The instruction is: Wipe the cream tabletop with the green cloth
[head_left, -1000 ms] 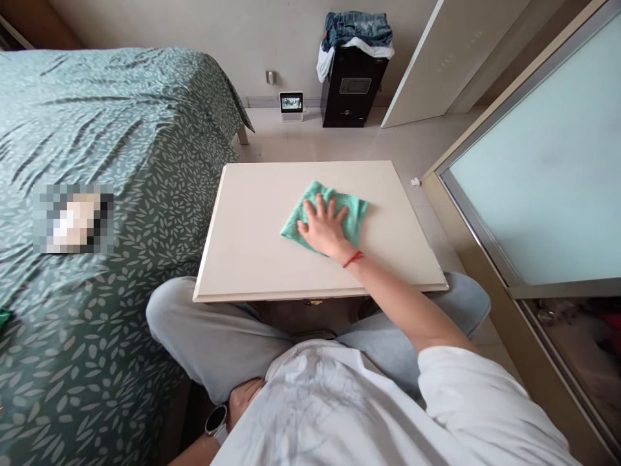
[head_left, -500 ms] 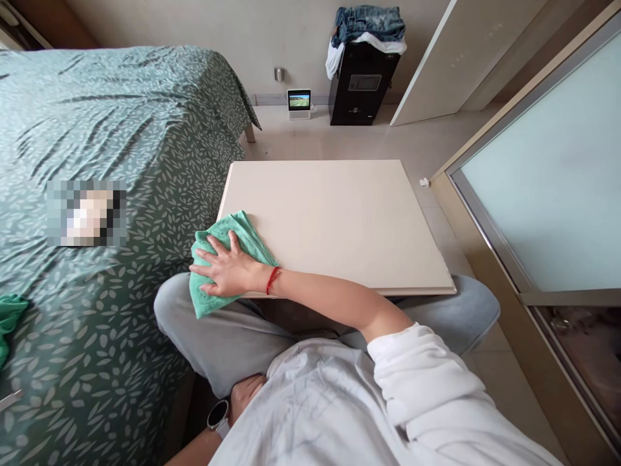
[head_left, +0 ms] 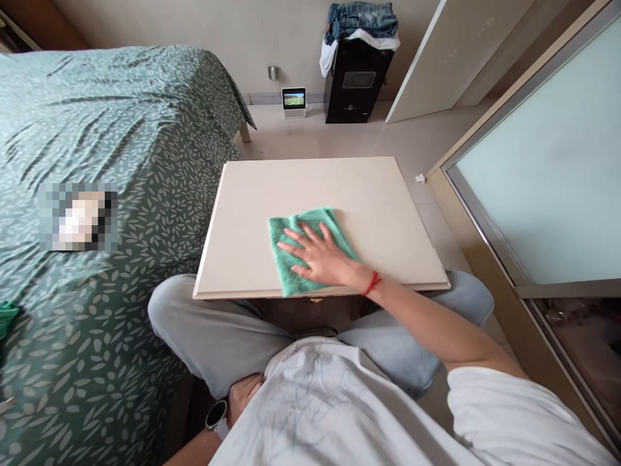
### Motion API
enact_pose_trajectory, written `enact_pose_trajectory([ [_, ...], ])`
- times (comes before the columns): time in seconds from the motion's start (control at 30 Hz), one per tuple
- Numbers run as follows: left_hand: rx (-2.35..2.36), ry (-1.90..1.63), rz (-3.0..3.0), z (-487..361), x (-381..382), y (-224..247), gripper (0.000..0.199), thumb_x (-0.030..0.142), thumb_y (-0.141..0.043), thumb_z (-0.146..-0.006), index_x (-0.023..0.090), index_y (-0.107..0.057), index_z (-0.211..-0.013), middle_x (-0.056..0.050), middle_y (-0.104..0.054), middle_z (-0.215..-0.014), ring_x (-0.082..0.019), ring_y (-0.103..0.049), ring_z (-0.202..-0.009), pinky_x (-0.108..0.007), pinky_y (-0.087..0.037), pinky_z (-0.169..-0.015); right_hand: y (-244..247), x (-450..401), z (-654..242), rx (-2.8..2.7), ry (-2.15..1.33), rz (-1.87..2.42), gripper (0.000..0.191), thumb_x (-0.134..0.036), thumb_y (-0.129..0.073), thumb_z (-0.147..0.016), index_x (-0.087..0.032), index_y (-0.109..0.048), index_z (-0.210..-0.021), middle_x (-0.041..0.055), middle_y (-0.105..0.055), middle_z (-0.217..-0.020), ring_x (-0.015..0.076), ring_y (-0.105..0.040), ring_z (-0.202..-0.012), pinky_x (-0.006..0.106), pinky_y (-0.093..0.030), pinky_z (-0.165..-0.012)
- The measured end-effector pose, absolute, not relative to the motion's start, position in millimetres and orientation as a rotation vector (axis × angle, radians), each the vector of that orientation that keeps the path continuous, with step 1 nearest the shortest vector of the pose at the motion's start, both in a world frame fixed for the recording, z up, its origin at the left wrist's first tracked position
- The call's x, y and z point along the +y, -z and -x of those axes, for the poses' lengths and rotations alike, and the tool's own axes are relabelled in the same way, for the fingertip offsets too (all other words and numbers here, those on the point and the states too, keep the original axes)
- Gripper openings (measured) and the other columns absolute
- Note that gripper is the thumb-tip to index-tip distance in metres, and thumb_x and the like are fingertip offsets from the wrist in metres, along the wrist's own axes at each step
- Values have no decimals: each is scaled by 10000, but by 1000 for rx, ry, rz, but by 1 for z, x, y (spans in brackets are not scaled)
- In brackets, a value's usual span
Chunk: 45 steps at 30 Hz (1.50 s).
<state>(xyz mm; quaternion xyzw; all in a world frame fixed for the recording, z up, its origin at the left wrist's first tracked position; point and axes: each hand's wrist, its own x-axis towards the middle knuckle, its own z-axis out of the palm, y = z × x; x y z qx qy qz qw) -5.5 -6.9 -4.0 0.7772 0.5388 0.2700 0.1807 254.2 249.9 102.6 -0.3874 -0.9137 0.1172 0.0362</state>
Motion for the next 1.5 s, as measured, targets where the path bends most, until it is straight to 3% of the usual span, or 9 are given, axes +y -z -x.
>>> enact_pose_trajectory([
  [0.23,1356,-745,-2249,10,-5,7,407,346,-275,-816,190,-375,-454,33,-402,-410,-63,-390,-346,-186,-255,-381,-103,271,-389,-2321,-230,2069,705,-487,-349,-1250,-270,-534,-1895,183,-368,-2014,530,-330,-1832,881,-326,-1385],
  [0.33,1350,-749,-2245,9,-6,8,391,336,-290,-809,192,-361,-453,32,-401,-413,-67,-390,-348,-191,-250,-383,-94,247,-431,-1984,-119,2329,691,-466,-361,-1224,-252,-559,-1851,225,-427,-1971,561,-469,-1738,913,-459,-1282],
  [0.43,1352,-754,-2242,8,-7,9,366,318,-324,-793,193,-342,-449,32,-392,-412,-73,-383,-355,-202,-236,-391,-83,211,-443,-1730,-64,2472,709,-463,-339,-1216,-205,-537,-1846,296,-541,-1863,540,-683,-1530,810,-614,-1163],
  [0.5,1354,-758,-2243,8,-8,10,345,305,-345,-783,194,-341,-456,31,-394,-418,-76,-378,-363,-210,-226,-400,-78,190,-432,-1681,18,2481,716,-475,-383,-1203,-176,-554,-1831,327,-572,-1821,558,-720,-1459,788,-647,-1099],
  [0.67,1339,-774,-2234,9,-7,12,366,310,-338,-789,189,-332,-444,35,-377,-410,-68,-363,-359,-206,-223,-398,-80,175,-358,-1844,138,2350,723,-510,-432,-1198,-139,-632,-1785,328,-523,-1871,662,-526,-1647,934,-487,-1224],
  [0.93,1341,-715,-2221,10,-8,10,369,316,-325,-804,187,-376,-462,41,-381,-416,-57,-396,-355,-172,-254,-373,-87,194,-160,-2381,-284,1488,772,-506,-653,-1148,-140,-583,-1825,293,-478,-1927,634,-451,-1733,954,-358,-1347],
  [1.13,1365,-716,-2249,10,-8,8,368,314,-301,-818,189,-389,-483,37,-415,-427,-57,-414,-361,-168,-272,-383,-109,212,-43,-2788,-348,967,730,-490,-618,-1183,-106,-596,-1803,282,-398,-1969,581,-352,-1814,878,-353,-1399],
  [1.23,1374,-730,-2262,10,-8,8,378,315,-293,-821,188,-380,-476,37,-416,-422,-56,-408,-352,-171,-265,-380,-115,221,-29,-2889,-349,813,645,-483,-623,-1187,-143,-680,-1732,238,-453,-1955,537,-321,-1843,869,-340,-1420],
  [1.5,1354,-714,-2265,11,-10,11,356,311,-312,-814,190,-399,-490,34,-416,-438,-59,-406,-370,-172,-263,-393,-106,203,-133,-2687,-394,1106,769,-538,-703,-1170,-243,-561,-1867,190,-413,-1983,515,-353,-1837,896,-270,-1438],
])
